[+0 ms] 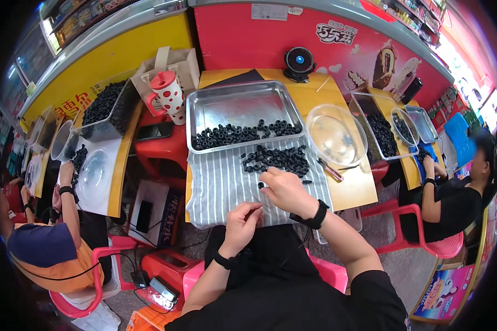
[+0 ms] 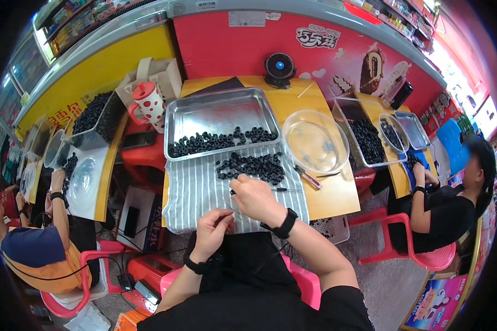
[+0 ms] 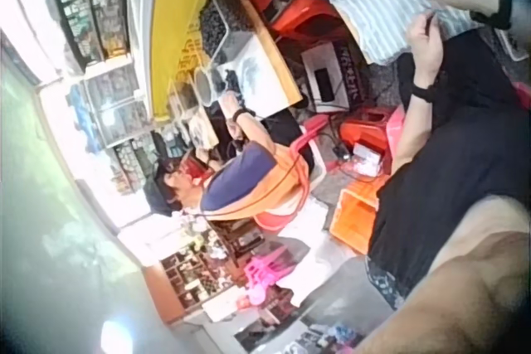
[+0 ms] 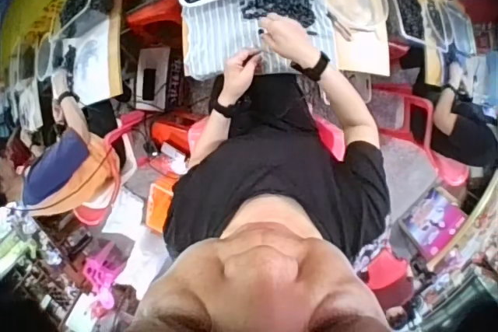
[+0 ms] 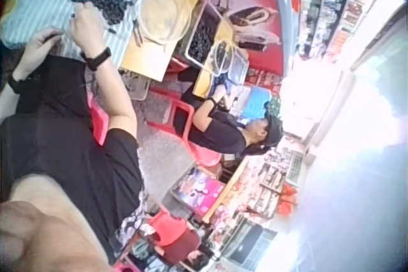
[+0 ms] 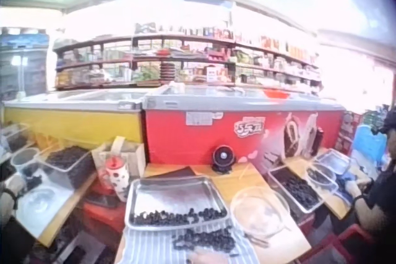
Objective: Sorting small black items from a metal tray into smaller containers.
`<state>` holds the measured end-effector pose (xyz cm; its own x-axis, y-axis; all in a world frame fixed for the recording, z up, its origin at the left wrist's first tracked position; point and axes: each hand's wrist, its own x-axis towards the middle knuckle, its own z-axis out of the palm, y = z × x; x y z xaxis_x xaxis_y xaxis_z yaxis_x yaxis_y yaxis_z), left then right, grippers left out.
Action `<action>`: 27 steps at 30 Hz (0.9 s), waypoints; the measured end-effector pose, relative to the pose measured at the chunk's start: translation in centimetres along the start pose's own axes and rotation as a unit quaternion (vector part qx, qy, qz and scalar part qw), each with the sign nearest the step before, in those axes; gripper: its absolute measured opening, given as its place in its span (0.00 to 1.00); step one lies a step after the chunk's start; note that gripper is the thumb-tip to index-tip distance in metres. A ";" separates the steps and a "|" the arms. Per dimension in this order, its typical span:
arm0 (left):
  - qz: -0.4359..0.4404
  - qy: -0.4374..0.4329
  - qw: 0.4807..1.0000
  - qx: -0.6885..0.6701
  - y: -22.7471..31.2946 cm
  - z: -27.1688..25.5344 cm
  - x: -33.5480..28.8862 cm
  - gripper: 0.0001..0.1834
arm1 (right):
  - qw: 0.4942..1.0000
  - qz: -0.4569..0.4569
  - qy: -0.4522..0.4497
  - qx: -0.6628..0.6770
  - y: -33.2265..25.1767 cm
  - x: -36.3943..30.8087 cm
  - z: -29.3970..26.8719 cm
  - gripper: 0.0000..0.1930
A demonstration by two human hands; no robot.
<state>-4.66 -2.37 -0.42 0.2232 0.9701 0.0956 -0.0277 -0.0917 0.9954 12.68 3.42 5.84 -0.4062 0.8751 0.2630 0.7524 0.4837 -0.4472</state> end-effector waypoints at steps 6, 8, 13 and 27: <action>-0.055 0.053 0.989 -0.128 -1.1 -0.7 0.0 0.16 | 0.991 -0.059 -0.051 -0.105 0.3 1.3 2.9 0.07; -0.057 0.041 0.989 -0.131 -1.3 -0.7 0.5 0.19 | 0.998 -0.045 -0.014 -0.032 -0.8 0.4 1.6 0.08; -0.157 0.009 0.931 -0.330 0.7 -1.8 1.4 0.17 | 0.973 -0.050 0.042 0.222 -3.3 -1.2 0.8 0.12; -0.123 0.006 0.901 -0.416 -0.9 -2.5 1.2 0.11 | 0.864 0.111 0.421 0.251 5.8 -0.6 -17.1 0.34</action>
<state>-6.85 -0.55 -1.23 0.3121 0.9407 -0.1332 -0.7001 0.3225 0.6370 26.18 5.48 17.73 0.4008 0.7271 0.5574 0.3567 0.4366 -0.8259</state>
